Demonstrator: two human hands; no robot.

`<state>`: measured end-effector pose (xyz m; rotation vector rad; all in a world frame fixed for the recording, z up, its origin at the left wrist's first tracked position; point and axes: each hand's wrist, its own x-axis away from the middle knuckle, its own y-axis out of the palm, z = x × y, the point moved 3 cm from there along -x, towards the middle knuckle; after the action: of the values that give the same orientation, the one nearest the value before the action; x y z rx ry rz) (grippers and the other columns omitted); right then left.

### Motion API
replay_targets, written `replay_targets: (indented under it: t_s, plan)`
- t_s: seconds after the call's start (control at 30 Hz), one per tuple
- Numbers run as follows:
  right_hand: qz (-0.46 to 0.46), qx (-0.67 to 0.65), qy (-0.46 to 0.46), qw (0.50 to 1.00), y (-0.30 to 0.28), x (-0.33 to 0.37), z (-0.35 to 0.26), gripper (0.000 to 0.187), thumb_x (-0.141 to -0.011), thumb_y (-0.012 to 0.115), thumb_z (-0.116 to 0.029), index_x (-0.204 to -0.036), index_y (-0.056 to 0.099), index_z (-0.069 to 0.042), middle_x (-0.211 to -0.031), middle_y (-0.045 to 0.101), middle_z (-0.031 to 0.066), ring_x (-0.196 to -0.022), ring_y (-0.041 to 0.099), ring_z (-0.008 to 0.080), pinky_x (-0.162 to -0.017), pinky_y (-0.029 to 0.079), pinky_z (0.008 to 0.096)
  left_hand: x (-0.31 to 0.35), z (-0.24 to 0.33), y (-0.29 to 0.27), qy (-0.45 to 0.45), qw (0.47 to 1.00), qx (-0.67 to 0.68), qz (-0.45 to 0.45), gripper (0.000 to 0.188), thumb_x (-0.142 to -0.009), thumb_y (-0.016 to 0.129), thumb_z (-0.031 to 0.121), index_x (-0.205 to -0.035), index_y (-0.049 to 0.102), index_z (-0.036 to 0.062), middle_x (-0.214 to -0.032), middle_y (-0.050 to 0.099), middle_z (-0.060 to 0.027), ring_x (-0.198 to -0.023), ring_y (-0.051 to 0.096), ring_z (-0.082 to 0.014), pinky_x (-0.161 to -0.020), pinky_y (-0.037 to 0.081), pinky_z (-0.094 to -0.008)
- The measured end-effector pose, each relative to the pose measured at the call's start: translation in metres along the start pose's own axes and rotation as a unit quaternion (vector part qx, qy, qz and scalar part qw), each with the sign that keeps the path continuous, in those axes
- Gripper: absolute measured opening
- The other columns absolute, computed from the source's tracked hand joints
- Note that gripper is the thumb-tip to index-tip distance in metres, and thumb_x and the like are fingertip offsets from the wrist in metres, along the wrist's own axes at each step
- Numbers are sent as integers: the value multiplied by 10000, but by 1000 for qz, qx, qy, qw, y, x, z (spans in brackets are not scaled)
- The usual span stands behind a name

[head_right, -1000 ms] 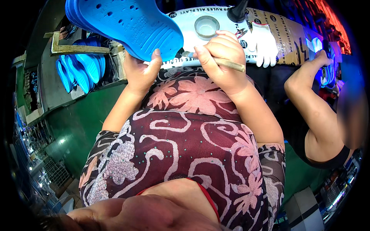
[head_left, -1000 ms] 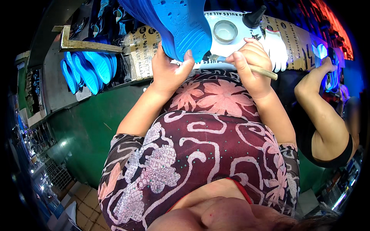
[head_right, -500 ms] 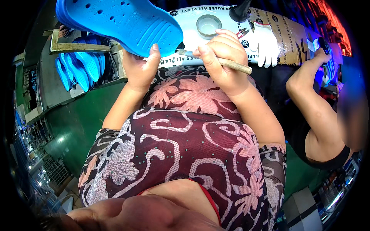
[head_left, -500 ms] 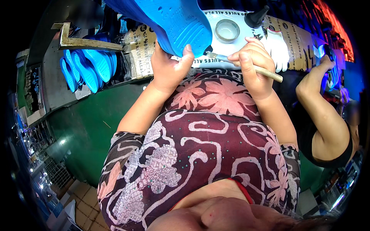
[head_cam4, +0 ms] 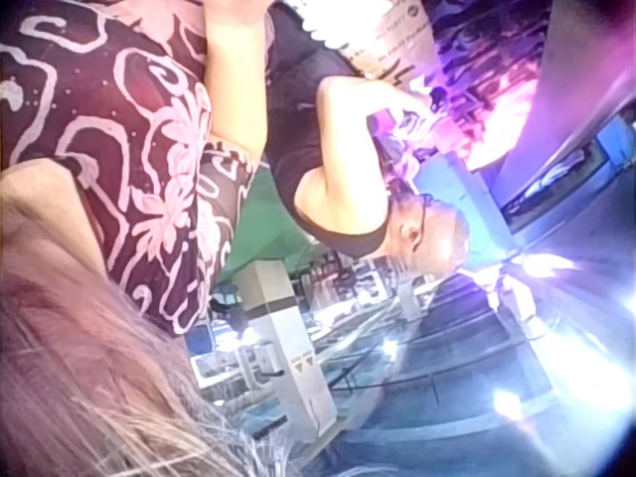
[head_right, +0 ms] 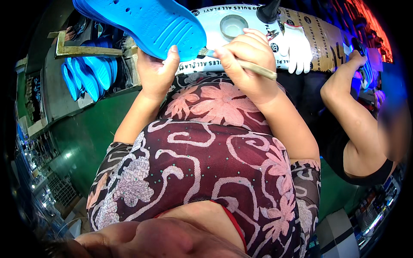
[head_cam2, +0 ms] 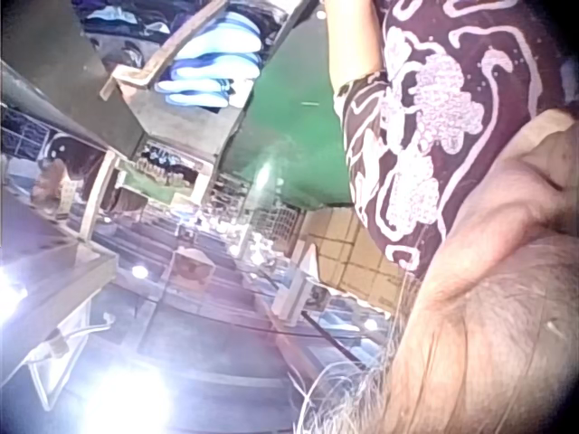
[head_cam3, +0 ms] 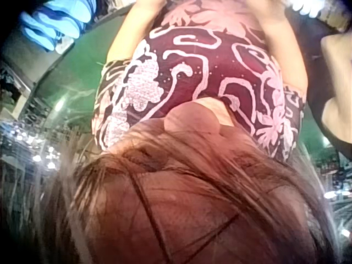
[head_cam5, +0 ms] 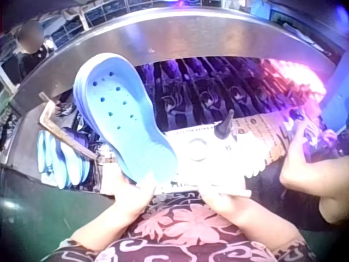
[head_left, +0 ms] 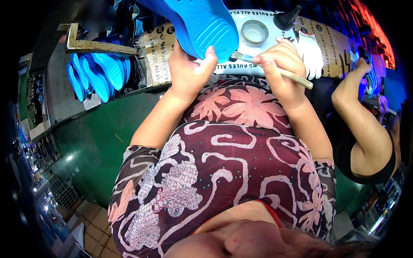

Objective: The person applies a liquid substance from a container onto the bottom of blue clogs using a brush and then places the clogs onto a rack.

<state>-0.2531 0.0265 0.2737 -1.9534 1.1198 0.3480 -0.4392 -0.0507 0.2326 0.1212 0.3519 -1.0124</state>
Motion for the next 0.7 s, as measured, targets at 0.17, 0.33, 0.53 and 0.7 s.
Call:
replay_targets:
  t_s: [0.17,0.33,0.53,0.7]
  plan:
    - [-32,59,-16,998,1,8,-1,142,-800,632,-142,-680,643,-67,-606,568,46,-604,535,222,-821,407,369,7,-6,-5,48,996,-71,-19,419,-735,661,63,-1099,476,-32,-879,639,-117,-762,629,-151,-704,501,-271]
    - [14,30,22,999,-16,9,8,181,-826,603,-123,-663,642,-55,-604,582,42,-600,541,206,-846,404,372,0,-12,-2,85,993,-76,-32,432,-727,673,48,-1101,475,-34,-877,638,-116,-769,628,-149,-702,497,-264]
    - [94,48,69,992,-46,15,18,191,-831,560,-73,-663,640,-32,-635,589,58,-636,549,211,-773,441,347,-28,31,-12,-50,998,10,-37,484,-781,636,15,-1214,423,-22,-1094,561,-118,-978,564,-193,-876,447,-325]
    - [133,11,65,989,-55,38,36,181,-824,564,-76,-661,634,-36,-645,575,82,-653,528,248,-681,436,346,-42,58,-12,-180,928,264,-193,675,-747,652,110,-1302,316,-77,-1186,518,-185,-975,548,-257,-844,395,-357]
